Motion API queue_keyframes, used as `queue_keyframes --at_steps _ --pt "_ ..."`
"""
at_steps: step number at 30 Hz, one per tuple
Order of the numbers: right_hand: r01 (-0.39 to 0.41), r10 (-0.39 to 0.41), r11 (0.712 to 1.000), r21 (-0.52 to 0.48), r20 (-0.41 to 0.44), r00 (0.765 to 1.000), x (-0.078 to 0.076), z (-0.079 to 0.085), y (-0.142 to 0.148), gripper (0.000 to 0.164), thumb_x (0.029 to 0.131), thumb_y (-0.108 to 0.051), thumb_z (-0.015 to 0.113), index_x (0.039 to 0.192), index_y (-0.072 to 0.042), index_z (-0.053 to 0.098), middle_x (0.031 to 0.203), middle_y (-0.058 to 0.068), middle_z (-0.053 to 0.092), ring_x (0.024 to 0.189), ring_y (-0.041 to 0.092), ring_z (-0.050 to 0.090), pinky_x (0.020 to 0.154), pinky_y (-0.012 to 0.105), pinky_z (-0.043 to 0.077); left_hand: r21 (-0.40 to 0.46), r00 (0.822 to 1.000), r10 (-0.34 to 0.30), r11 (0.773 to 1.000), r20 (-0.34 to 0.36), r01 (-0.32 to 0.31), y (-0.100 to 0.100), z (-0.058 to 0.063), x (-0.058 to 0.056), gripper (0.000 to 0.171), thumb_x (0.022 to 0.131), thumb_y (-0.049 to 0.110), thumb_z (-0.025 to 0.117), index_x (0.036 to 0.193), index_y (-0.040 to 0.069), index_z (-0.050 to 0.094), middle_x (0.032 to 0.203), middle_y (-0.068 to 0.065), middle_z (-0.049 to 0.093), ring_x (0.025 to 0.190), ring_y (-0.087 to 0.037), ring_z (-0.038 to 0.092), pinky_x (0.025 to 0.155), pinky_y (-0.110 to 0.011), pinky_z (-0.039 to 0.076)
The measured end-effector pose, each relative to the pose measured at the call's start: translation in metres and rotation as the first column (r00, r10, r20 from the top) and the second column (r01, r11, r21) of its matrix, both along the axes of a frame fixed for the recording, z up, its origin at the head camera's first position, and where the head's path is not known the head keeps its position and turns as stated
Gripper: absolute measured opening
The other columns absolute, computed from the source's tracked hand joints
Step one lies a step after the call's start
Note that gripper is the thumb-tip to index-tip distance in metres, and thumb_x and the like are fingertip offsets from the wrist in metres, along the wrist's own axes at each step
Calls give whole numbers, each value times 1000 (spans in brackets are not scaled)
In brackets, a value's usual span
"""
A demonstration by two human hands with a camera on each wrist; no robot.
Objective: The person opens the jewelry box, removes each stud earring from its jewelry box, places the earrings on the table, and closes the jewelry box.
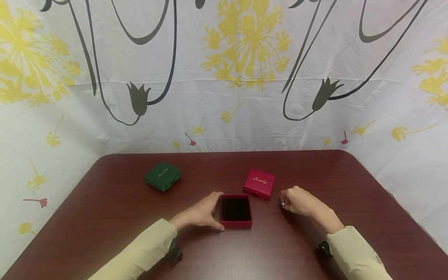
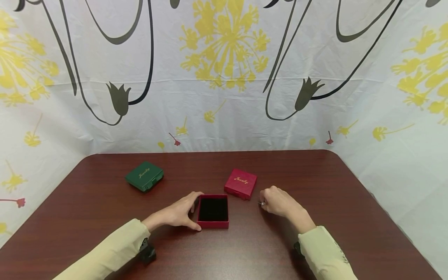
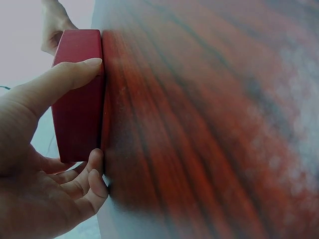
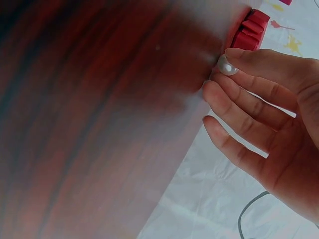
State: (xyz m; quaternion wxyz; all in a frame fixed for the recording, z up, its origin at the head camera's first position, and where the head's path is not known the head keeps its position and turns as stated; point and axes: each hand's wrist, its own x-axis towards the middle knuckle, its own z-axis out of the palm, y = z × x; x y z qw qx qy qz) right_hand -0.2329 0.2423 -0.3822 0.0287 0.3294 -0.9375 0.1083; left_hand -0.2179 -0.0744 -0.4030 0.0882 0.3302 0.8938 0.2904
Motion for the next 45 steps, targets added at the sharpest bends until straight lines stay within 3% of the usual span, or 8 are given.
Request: queue_keyframes --at_steps 23,33,45 --pt "-7 7 1000 7 -27 1000 2 1 0 13 69 -4 70 69 -9 57 55 -9 44 50 2 39 47 20 35 10 1000 0 1000 6 0 0 1 0 86 59 26 82 126 -1 35 106 -7 43 78 -16 45 68 -23 41" --pt "4 -4 1000 -13 -16 1000 1 6 3 9 72 -10 70 76 -6 63 67 -4 58 56 3 49 52 21 44 16 1000 -7 1000 4 7 0 1 0 85 59 26 82 125 -1 36 108 -7 43 82 -17 44 71 -25 40" --pt "-23 19 999 -42 -104 994 -1 8 -2 9 73 -7 69 73 -9 60 65 -6 55 57 3 48 51 20 44 6 1000 3 1000 -7 -3 0 0 -1 86 58 26 83 125 -1 36 107 -7 43 79 -15 45 70 -25 41"
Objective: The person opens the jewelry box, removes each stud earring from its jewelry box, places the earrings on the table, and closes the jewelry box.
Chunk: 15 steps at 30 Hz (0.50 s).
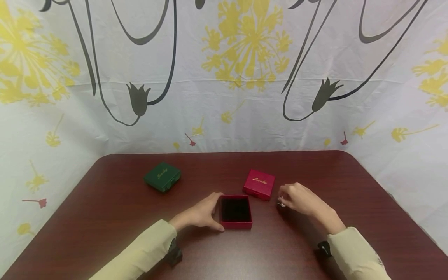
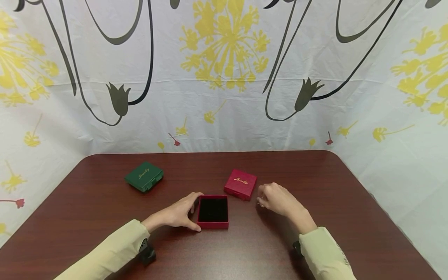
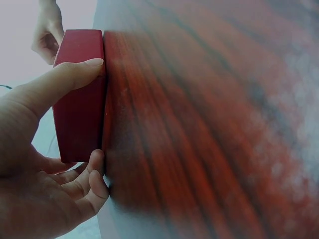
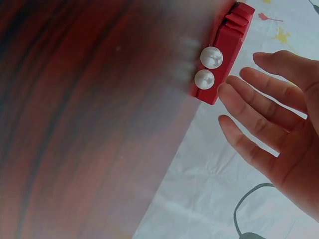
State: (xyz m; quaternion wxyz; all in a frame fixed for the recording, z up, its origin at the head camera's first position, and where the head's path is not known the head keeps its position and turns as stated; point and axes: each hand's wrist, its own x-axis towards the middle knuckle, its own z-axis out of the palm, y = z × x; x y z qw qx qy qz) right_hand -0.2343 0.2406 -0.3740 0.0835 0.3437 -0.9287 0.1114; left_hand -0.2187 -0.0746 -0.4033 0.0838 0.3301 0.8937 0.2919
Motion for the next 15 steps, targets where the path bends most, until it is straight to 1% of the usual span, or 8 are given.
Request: queue_keyframes --at_steps 6,9,11,15 --pt "-4 4 1000 6 -51 999 -2 -1 -7 10 73 -9 69 74 -9 59 66 -3 52 57 6 48 52 21 44 4 1000 5 1000 11 -5 0 0 1 87 58 26 82 125 -1 35 107 -7 43 77 -15 45 68 -24 41" --pt "9 -8 1000 17 -55 998 -4 -1 -10 11 73 -11 69 76 -7 60 67 -3 51 56 6 47 52 21 43 5 1000 6 1000 15 -7 0 0 1 86 58 27 82 126 0 35 106 -6 43 77 -14 44 68 -23 41" --pt "16 -15 1000 18 -45 999 -5 -1 -11 13 74 -12 69 81 -5 61 69 -2 51 56 5 46 52 21 43 4 1000 5 1000 16 -5 0 1 1 87 58 27 82 126 0 35 107 -6 43 78 -14 45 68 -23 41" --pt "11 -10 1000 10 -29 1000 -7 -1 -15 19 75 -13 69 87 -1 61 72 0 50 52 0 45 54 20 44 -4 1000 11 1000 26 -10 0 1 1 88 59 28 82 127 0 34 111 -7 43 83 -16 45 72 -25 42"
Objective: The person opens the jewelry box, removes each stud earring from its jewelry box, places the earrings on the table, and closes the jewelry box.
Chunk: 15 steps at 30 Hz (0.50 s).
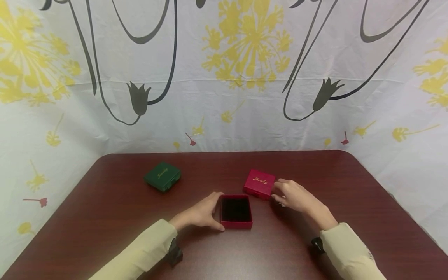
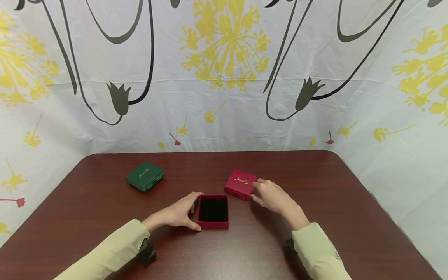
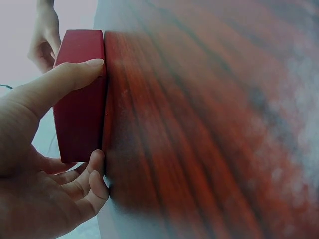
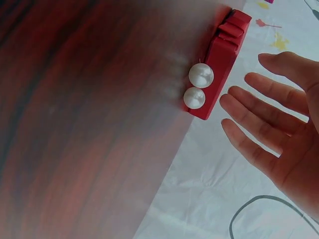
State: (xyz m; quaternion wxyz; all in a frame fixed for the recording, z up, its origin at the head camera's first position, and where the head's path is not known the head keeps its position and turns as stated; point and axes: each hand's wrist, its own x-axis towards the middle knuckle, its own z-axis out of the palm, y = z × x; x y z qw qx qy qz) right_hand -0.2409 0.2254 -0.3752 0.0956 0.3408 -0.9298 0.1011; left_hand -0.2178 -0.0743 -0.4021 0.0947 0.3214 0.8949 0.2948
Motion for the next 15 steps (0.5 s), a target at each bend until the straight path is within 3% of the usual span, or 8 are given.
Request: queue_keyframes --at_steps 7,15 --pt "-15 16 1000 27 -67 998 -4 -2 -8 22 74 -17 70 85 -1 59 75 2 50 62 11 47 58 25 46 -10 1000 1 1000 -1 -1 0 -2 -1 90 59 29 82 127 -3 33 114 -10 42 84 -16 45 73 -26 42" --pt "44 -45 999 29 12 999 -6 -2 -18 41 74 -27 71 100 3 60 95 14 56 82 23 54 72 35 50 30 999 -38 999 -34 39 -3 -3 -2 88 61 32 80 126 -5 33 111 -12 43 79 -15 45 70 -27 42"
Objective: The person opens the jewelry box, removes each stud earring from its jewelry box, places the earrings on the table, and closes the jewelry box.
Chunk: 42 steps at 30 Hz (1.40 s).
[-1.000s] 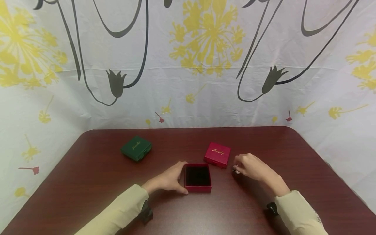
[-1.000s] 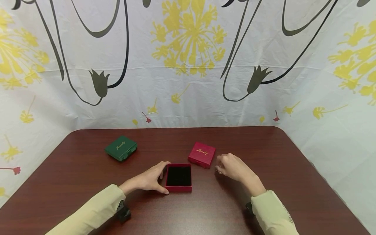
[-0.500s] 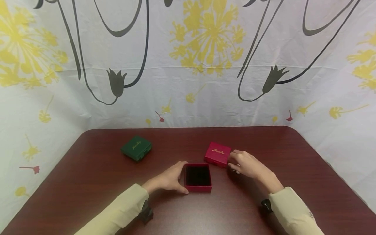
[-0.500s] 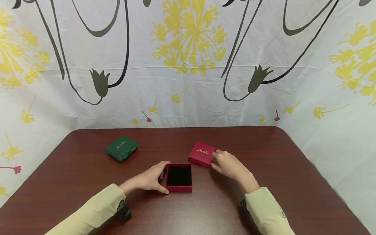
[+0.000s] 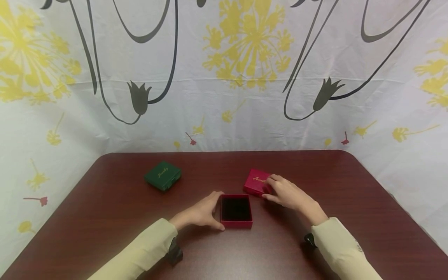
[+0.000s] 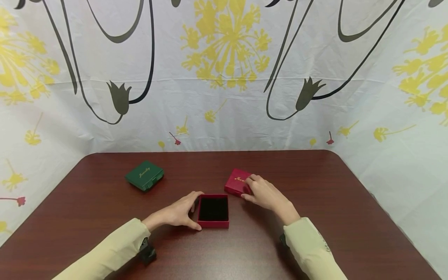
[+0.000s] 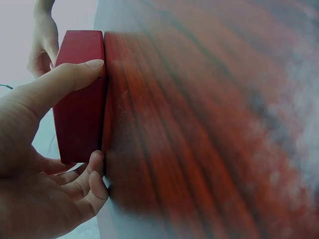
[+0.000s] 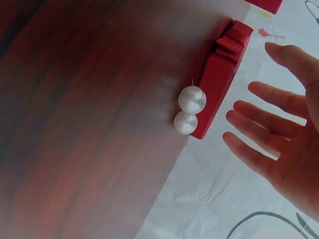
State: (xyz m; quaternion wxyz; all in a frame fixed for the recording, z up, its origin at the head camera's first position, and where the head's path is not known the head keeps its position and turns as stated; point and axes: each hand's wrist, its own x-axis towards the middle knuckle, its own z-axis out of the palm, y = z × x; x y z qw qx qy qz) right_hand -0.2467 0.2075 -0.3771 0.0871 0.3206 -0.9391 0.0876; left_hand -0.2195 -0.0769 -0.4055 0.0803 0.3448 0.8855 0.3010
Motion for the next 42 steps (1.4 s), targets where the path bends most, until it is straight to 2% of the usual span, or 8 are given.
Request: queue_keyframes --at_steps 5,6,12,13,18,25,33,42 --pt "13 -13 1000 6 39 999 -1 1 -6 53 74 -31 70 110 5 56 110 23 53 97 33 52 76 41 49 12 1000 -11 1000 -3 11 -1 1 1 86 62 34 79 124 -5 34 109 -11 43 81 -16 45 71 -27 42" --pt "15 -15 1000 8 47 999 -2 1 -7 54 74 -32 70 111 5 55 112 23 52 98 34 51 77 42 49 7 1000 -6 1000 -1 6 0 4 3 86 62 33 80 123 -6 34 109 -12 43 81 -16 45 71 -27 42" --pt "28 -30 999 28 74 997 -6 -2 -10 60 74 -35 69 116 4 52 119 27 47 107 39 46 83 48 44 -14 1000 13 1000 2 -13 2 4 3 86 61 29 81 125 -4 34 111 -11 43 83 -17 45 72 -26 43" --pt "31 -34 999 31 83 996 -7 -3 -11 61 74 -35 69 117 4 51 120 28 45 109 40 44 85 49 42 -17 999 24 1000 22 -23 2 3 3 87 60 27 81 127 -3 33 113 -11 43 84 -17 45 73 -27 43" --pt "78 -81 997 25 168 982 -10 -4 -12 68 74 -38 69 123 3 46 128 30 36 118 44 34 90 55 35 -46 999 37 998 27 -35 3 1 0 89 60 29 81 128 -2 32 114 -9 43 82 -15 46 73 -25 42" --pt "153 -161 987 52 258 953 -13 -6 -12 81 69 -39 72 129 4 37 131 30 31 118 44 31 90 56 33 -32 999 33 999 37 -32 3 2 0 87 60 28 82 127 0 33 111 -7 42 80 -15 45 69 -23 42" --pt "167 -179 984 67 265 948 -19 -10 -10 84 69 -36 74 129 7 35 129 32 31 117 46 30 89 57 34 -34 999 36 999 40 -35 3 1 0 89 59 26 82 127 -3 33 110 -9 42 78 -15 45 70 -25 41" --pt "176 -191 981 80 258 947 -24 -9 -11 81 71 -35 72 128 9 35 126 30 36 114 44 35 89 52 37 -44 999 33 999 21 -32 3 3 1 91 59 27 82 128 -5 32 111 -10 42 80 -15 44 73 -27 41"
